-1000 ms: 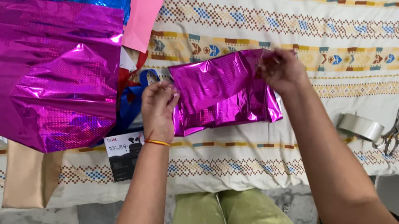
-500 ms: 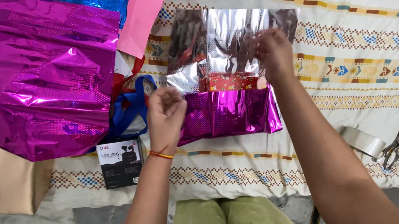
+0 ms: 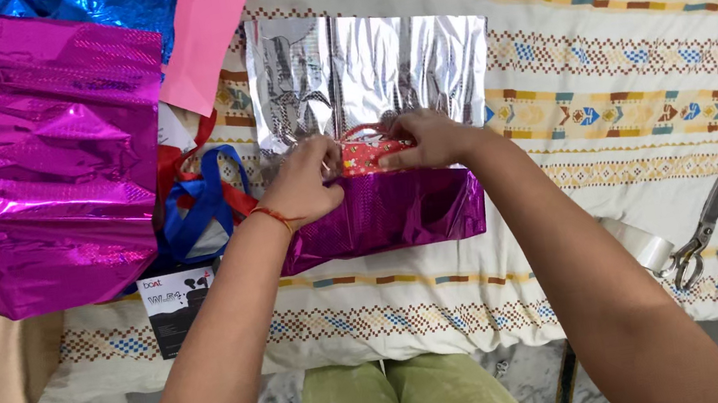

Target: The person wraps a small red box with shiny purple wrapping paper. They cut a piece of tape with scissors, place the box on the paper, fold the paper around it, and secure the edges with tape. The person repeatedly adjusts and smooths the paper to fit the box.

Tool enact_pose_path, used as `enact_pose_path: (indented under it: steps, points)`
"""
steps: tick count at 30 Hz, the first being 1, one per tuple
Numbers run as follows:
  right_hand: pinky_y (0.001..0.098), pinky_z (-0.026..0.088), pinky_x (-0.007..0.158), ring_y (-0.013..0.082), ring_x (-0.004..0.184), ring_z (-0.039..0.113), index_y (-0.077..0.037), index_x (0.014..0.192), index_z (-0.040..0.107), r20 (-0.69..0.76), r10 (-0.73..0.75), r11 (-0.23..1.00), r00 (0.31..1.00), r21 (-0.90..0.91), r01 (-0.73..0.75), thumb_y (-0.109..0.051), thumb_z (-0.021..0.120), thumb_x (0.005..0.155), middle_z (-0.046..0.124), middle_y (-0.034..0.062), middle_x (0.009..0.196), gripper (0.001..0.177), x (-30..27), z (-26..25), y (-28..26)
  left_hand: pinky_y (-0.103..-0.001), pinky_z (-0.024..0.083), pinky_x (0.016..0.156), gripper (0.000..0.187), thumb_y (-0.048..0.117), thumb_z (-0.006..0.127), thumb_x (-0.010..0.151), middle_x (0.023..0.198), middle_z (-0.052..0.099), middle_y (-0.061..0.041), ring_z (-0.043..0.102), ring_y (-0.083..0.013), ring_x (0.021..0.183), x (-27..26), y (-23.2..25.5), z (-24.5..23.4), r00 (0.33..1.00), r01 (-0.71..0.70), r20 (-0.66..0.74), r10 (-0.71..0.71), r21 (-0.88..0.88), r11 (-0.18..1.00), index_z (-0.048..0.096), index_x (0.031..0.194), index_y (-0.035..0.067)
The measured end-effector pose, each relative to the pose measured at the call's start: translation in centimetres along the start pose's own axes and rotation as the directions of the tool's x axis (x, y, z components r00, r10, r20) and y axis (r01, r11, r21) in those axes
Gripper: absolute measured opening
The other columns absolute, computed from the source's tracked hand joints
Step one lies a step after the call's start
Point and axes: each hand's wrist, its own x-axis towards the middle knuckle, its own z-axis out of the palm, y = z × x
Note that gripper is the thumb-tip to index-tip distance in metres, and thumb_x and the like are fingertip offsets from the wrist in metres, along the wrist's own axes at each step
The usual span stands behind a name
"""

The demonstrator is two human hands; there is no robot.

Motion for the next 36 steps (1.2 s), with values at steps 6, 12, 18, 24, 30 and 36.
enact_pose_path:
  steps: [6, 12, 18, 24, 30, 36]
  points:
    - [0.0457, 0.044, 0.105, 0.0381, 0.125, 0.055, -0.006, 0.134, 0.059, 0.046, 0.032, 0.992, 0.998, -0.126, -0.026, -0.068, 0.082, 0.069, 0.060, 0.0221, 0.130, 0.092, 0.2, 0.5, -0.1, -0.039, 0.054, 0.080, 0.040, 0.001, 0.071, 0.069, 0.098, 0.060, -0.013, 0.063, -0.0291, 0.090, -6.1, 2.1, 0.7, 0.993, -0.115, -0.011, 0.114, -0.150, 0.982, 0.054, 0.106, 0.004]
    - [0.0396, 0.051, 0.099, 0.0315, 0.116, 0.067, -0.013, 0.145, 0.049, 0.095, 0.059, 0.985, 0.994, 0.155, -0.074, -0.039, 0.093, 0.055, 0.068, 0.0152, 0.129, 0.104, -3.3, 0.2, -2.3, -0.047, 0.049, 0.088, 0.042, -0.010, 0.062, 0.073, 0.107, 0.059, -0.018, 0.060, -0.0406, 0.103, -12.3, 3.7, 1.9, 0.967, -0.250, -0.038, 0.250, 0.007, 0.968, 0.053, 0.111, 0.005]
    - [0.0428, 0.054, 0.093, 0.0328, 0.108, 0.068, -0.013, 0.132, 0.057, 0.012, 0.063, 0.997, 0.998, -0.039, -0.062, -0.038, 0.091, 0.062, 0.070, 0.0149, 0.117, 0.082, -9.3, -0.7, -6.9, -0.046, 0.051, 0.086, 0.037, -0.006, 0.058, 0.079, 0.107, 0.060, -0.016, 0.061, -0.0380, 0.102, -16.8, 5.1, 4.4, 0.937, -0.348, 0.061, 0.343, 0.093, 0.933, 0.054, 0.114, 0.005]
    - [0.0448, 0.051, 0.084, 0.0327, 0.095, 0.066, -0.012, 0.108, 0.064, -0.108, -0.133, 0.943, 0.985, -0.320, 0.092, -0.046, 0.085, 0.070, 0.070, 0.0122, 0.096, 0.055, -15.6, 3.0, -9.5, -0.039, 0.055, 0.081, 0.026, 0.011, 0.060, 0.086, 0.109, 0.060, -0.011, 0.062, -0.0282, 0.097, -19.9, 4.4, 7.6, 0.829, -0.544, 0.089, 0.552, 0.358, 0.759, 0.056, 0.112, 0.008]
    - [0.0485, 0.045, 0.085, 0.0315, 0.097, 0.065, -0.007, 0.114, 0.064, -0.293, -0.523, 0.792, 0.800, -0.515, 0.329, -0.041, 0.083, 0.065, 0.069, 0.0119, 0.106, 0.062, -19.4, 9.4, -8.0, -0.035, 0.056, 0.082, 0.026, 0.016, 0.060, 0.086, 0.105, 0.058, -0.007, 0.062, -0.0241, 0.098, -22.6, 2.8, 9.8, 0.759, -0.623, 0.146, 0.634, 0.442, 0.645, 0.055, 0.111, 0.009]
    - [0.0479, 0.045, 0.092, 0.0243, 0.104, 0.063, -0.010, 0.121, 0.062, -0.374, -0.670, 0.676, 0.642, -0.665, 0.318, -0.025, 0.072, 0.082, 0.066, 0.0068, 0.116, 0.043, -21.9, 15.5, -5.6, -0.035, 0.055, 0.088, 0.026, 0.015, 0.059, 0.088, 0.105, 0.059, -0.004, 0.062, -0.0221, 0.099, -23.9, 0.9, 11.0, 0.731, -0.680, 0.293, 0.616, 0.394, 0.619, 0.056, 0.114, 0.011]
